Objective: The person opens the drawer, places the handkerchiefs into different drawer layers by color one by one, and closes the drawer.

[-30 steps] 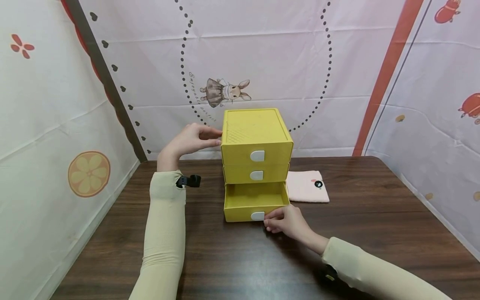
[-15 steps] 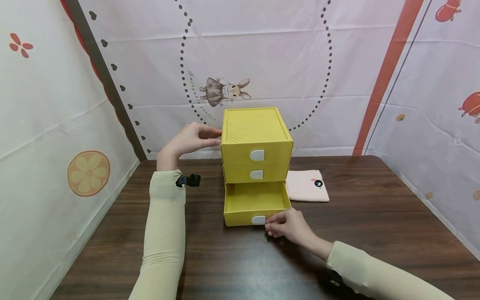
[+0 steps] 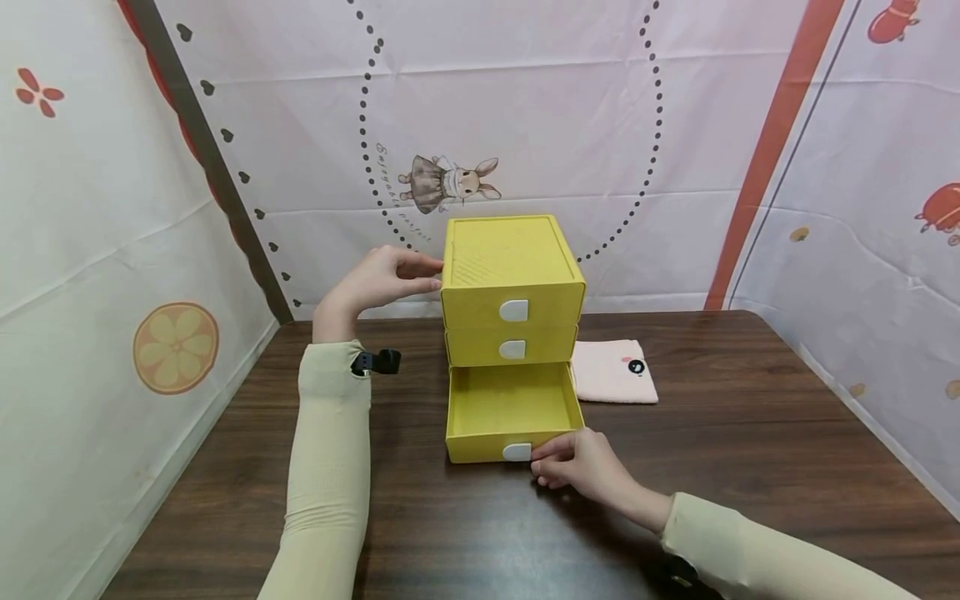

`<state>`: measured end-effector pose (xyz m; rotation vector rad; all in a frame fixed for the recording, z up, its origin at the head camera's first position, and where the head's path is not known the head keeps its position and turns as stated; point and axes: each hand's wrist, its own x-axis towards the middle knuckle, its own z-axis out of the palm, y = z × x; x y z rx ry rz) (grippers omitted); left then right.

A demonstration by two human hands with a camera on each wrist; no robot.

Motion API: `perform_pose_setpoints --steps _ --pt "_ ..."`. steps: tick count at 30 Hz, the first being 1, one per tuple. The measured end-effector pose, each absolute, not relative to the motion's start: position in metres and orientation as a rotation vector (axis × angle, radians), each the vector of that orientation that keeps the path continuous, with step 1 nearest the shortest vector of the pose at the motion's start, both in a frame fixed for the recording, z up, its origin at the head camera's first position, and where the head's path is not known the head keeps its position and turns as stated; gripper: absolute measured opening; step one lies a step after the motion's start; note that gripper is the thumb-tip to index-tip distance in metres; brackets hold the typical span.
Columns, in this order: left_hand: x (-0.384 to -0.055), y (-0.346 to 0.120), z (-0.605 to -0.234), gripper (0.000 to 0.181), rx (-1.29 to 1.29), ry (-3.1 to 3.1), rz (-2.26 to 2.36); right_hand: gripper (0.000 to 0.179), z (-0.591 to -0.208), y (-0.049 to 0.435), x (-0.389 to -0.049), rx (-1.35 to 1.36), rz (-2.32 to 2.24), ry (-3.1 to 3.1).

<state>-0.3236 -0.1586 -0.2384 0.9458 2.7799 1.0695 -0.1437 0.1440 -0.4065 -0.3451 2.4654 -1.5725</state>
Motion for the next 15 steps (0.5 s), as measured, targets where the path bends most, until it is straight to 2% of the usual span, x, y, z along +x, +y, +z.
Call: perform_pose_setpoints --steps 15 --pt "-0.3229 -0.1583 -0.2378 0.046 0.927 2.770 1.083 0.019 -0.4093 0.1454 -0.1362 -0.386 -1.543 2.466"
